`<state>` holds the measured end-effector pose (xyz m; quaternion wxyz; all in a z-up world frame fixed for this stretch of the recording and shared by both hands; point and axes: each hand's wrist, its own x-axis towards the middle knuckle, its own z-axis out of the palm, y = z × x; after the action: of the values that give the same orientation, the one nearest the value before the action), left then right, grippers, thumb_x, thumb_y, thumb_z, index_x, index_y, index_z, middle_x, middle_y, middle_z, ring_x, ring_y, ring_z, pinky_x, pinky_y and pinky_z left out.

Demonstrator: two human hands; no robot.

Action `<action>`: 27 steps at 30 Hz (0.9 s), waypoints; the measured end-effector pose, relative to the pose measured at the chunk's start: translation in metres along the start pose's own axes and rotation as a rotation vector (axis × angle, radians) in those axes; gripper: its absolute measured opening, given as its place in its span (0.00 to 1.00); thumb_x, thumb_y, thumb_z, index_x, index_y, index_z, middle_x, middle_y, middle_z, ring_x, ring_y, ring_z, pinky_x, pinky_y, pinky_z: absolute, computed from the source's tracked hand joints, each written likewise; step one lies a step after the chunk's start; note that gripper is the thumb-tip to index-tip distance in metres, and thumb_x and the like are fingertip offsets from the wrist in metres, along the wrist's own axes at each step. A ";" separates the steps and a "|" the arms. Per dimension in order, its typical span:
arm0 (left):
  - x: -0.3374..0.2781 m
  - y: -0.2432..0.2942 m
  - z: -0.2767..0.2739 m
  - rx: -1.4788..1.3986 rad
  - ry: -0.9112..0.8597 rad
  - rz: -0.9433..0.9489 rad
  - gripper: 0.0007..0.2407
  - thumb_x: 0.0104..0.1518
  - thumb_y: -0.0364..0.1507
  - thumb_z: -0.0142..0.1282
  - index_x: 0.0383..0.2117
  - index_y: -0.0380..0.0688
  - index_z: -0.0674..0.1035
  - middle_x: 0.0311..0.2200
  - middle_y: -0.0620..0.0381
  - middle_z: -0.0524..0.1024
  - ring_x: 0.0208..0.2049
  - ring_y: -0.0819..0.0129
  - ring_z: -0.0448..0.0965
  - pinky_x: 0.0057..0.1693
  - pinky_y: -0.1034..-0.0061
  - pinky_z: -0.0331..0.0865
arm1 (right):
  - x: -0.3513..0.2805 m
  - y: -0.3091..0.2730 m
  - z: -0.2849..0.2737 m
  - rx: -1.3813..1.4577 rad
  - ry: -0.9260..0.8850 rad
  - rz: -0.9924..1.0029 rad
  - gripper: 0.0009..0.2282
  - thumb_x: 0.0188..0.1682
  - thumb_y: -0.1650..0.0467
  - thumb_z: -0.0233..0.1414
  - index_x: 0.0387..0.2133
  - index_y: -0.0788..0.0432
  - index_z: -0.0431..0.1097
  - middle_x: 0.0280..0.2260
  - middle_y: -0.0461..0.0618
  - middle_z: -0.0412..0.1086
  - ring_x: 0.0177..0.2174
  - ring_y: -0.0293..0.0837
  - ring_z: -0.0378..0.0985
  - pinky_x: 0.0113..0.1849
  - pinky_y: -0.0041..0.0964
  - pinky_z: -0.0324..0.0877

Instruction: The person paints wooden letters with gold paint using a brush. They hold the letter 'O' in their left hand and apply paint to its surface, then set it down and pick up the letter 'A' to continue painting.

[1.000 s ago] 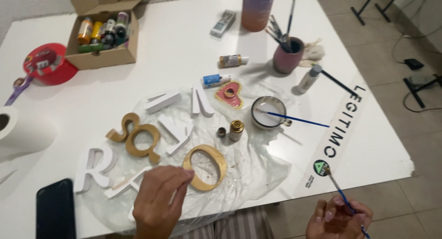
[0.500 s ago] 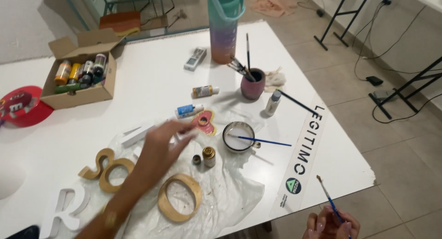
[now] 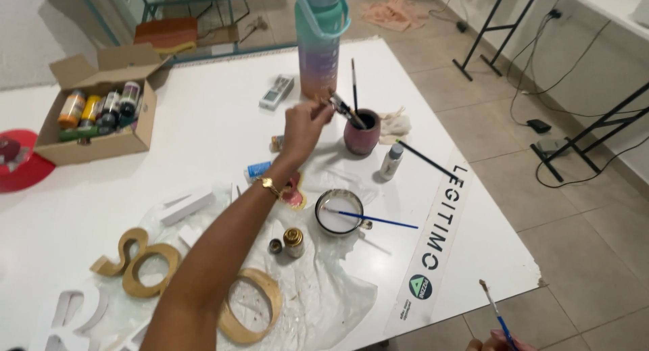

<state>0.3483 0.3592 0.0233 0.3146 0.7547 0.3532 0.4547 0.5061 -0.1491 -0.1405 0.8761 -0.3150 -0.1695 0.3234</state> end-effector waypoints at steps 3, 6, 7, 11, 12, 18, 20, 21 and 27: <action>-0.029 0.044 -0.052 -0.167 0.123 0.110 0.10 0.69 0.33 0.56 0.38 0.39 0.84 0.34 0.53 0.88 0.37 0.71 0.89 0.47 0.76 0.83 | 0.000 -0.009 0.001 -0.005 0.027 0.193 0.17 0.64 0.63 0.42 0.40 0.57 0.79 0.29 0.57 0.71 0.22 0.56 0.71 0.21 0.48 0.67; -0.106 0.111 -0.125 -0.294 0.187 0.217 0.08 0.74 0.29 0.50 0.46 0.34 0.76 0.42 0.42 0.85 0.45 0.58 0.89 0.53 0.71 0.89 | 0.001 -0.017 0.002 -0.004 0.055 0.410 0.19 0.62 0.62 0.42 0.37 0.56 0.81 0.24 0.54 0.69 0.22 0.59 0.71 0.20 0.52 0.66; -0.134 0.137 -0.147 -0.304 0.172 0.245 0.08 0.76 0.27 0.48 0.48 0.32 0.73 0.44 0.36 0.82 0.48 0.50 0.89 0.54 0.69 0.89 | 0.002 -0.019 0.003 0.004 0.074 0.493 0.20 0.61 0.61 0.41 0.35 0.56 0.82 0.21 0.53 0.69 0.22 0.61 0.71 0.20 0.54 0.65; -0.274 0.148 -0.176 0.392 0.190 0.117 0.12 0.75 0.35 0.45 0.40 0.45 0.81 0.33 0.68 0.89 0.11 0.88 0.62 0.20 0.87 0.50 | -0.042 0.051 0.082 -0.056 -0.014 -0.110 0.09 0.63 0.67 0.55 0.48 0.61 0.72 0.42 0.70 0.75 0.25 0.48 0.76 0.23 0.33 0.68; -0.299 0.146 -0.174 0.340 0.119 0.132 0.09 0.69 0.31 0.51 0.41 0.42 0.83 0.36 0.60 0.90 0.25 0.78 0.79 0.30 0.86 0.71 | -0.046 0.061 0.100 -0.151 -0.032 -0.121 0.06 0.62 0.68 0.53 0.43 0.59 0.69 0.34 0.63 0.74 0.22 0.44 0.74 0.18 0.29 0.66; -0.350 0.136 -0.154 0.164 0.219 0.060 0.06 0.66 0.22 0.53 0.38 0.28 0.80 0.36 0.42 0.87 0.39 0.56 0.93 0.50 0.72 0.89 | -0.065 0.082 0.148 -0.331 -0.136 0.073 0.04 0.57 0.75 0.52 0.37 0.67 0.67 0.29 0.63 0.76 0.15 0.46 0.72 0.13 0.36 0.74; -0.350 0.131 -0.151 0.224 0.253 0.094 0.06 0.67 0.22 0.52 0.38 0.27 0.79 0.35 0.42 0.86 0.37 0.55 0.93 0.49 0.71 0.88 | -0.066 0.081 0.157 -0.352 -0.145 0.144 0.04 0.56 0.76 0.53 0.38 0.69 0.68 0.30 0.65 0.76 0.18 0.48 0.76 0.14 0.40 0.80; -0.350 0.127 -0.150 0.211 0.245 0.111 0.06 0.66 0.21 0.53 0.38 0.25 0.79 0.35 0.40 0.86 0.38 0.53 0.93 0.49 0.69 0.89 | -0.066 0.079 0.162 -0.410 -0.125 0.179 0.02 0.55 0.77 0.53 0.36 0.67 0.68 0.30 0.64 0.74 0.20 0.49 0.77 0.17 0.42 0.84; -0.349 0.114 -0.145 0.187 0.219 0.119 0.05 0.68 0.20 0.51 0.40 0.26 0.78 0.36 0.39 0.84 0.39 0.48 0.93 0.50 0.66 0.90 | -0.062 0.084 0.177 -0.446 -0.177 0.180 0.02 0.55 0.77 0.53 0.36 0.67 0.68 0.27 0.64 0.75 0.22 0.51 0.82 0.23 0.44 0.89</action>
<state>0.1269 0.0323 0.0088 0.1751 0.7463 0.3807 0.5172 0.3330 -0.0630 -0.0698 0.7343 -0.4845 -0.2839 0.3813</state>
